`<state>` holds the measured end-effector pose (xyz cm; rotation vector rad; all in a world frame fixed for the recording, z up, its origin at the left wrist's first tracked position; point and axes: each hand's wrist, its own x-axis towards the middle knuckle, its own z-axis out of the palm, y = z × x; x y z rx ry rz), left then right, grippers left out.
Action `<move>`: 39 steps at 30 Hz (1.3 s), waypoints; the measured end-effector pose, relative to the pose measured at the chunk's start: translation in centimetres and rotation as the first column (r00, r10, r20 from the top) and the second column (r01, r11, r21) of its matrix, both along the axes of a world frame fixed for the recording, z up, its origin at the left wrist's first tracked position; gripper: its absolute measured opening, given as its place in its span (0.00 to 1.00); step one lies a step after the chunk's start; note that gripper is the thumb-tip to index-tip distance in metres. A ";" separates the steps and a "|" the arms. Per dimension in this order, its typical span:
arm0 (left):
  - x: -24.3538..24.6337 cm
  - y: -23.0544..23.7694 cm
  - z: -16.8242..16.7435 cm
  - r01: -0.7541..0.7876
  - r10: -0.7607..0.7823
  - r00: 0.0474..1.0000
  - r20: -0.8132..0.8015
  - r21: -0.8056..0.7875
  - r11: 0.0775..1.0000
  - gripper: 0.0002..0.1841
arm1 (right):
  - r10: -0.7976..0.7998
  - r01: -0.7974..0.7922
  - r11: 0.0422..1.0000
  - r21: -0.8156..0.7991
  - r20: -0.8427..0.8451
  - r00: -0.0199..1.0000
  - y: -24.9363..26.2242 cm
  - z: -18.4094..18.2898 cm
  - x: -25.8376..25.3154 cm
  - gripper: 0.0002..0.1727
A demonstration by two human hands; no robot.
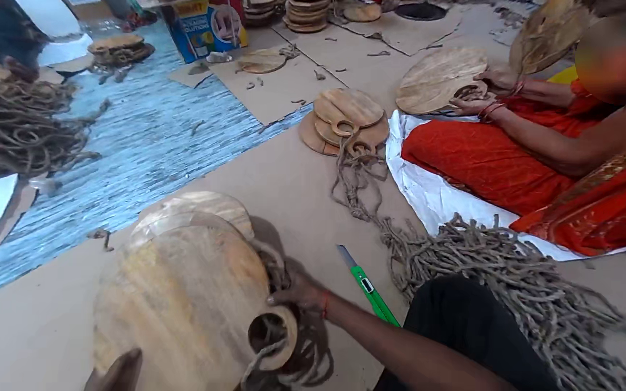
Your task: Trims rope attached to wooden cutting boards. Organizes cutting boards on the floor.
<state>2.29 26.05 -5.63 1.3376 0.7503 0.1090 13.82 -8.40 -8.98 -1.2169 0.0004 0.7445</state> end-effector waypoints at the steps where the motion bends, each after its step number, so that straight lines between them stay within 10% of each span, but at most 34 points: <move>1: 2.9 -1.8 0.1 0.018 -0.018 1.000 -0.002 -0.003 1.000 0.20 | -0.050 0.050 0.999 -0.012 0.009 0.999 -1.9 0.5 1.6 0.50; 10: 31.3 -19.7 1.4 0.283 -0.277 0.947 0.163 -0.012 0.959 0.23 | -0.556 0.579 0.782 -0.230 0.160 0.816 -16.8 2.1 15.4 0.25; 17: 41.1 -29.3 0.6 0.378 -0.312 0.834 0.456 -0.059 0.924 0.59 | -0.753 0.764 0.638 -0.100 0.125 0.646 -20.5 2.6 27.6 0.30; 22: 35.9 -27.7 -2.5 0.626 -0.647 0.761 -0.041 0.308 0.717 0.56 | -0.634 0.656 0.673 -0.342 0.190 0.750 -20.7 -0.4 28.9 0.36; 25: 28.1 -27.8 -6.4 0.714 -0.657 0.611 -0.443 0.666 0.215 0.52 | -0.538 0.559 0.657 -0.506 0.205 0.818 -20.0 -2.7 26.2 0.40; 28: 21.4 -28.4 -6.6 0.715 -0.563 0.503 -0.655 0.682 -0.154 0.53 | -0.522 0.605 0.618 -0.502 0.313 0.793 -19.4 -2.4 22.7 0.41; 34: 14.6 -27.3 -4.0 0.833 -0.557 0.367 -0.745 0.530 -0.160 0.25 | -0.665 0.741 0.546 -0.391 0.335 0.667 -19.7 -2.4 14.0 0.34; 39: 8.6 -20.6 -3.3 0.794 -0.478 0.465 -0.745 0.590 -0.147 0.26 | -0.615 0.613 0.657 -0.438 0.159 0.773 -19.3 -0.4 4.1 0.26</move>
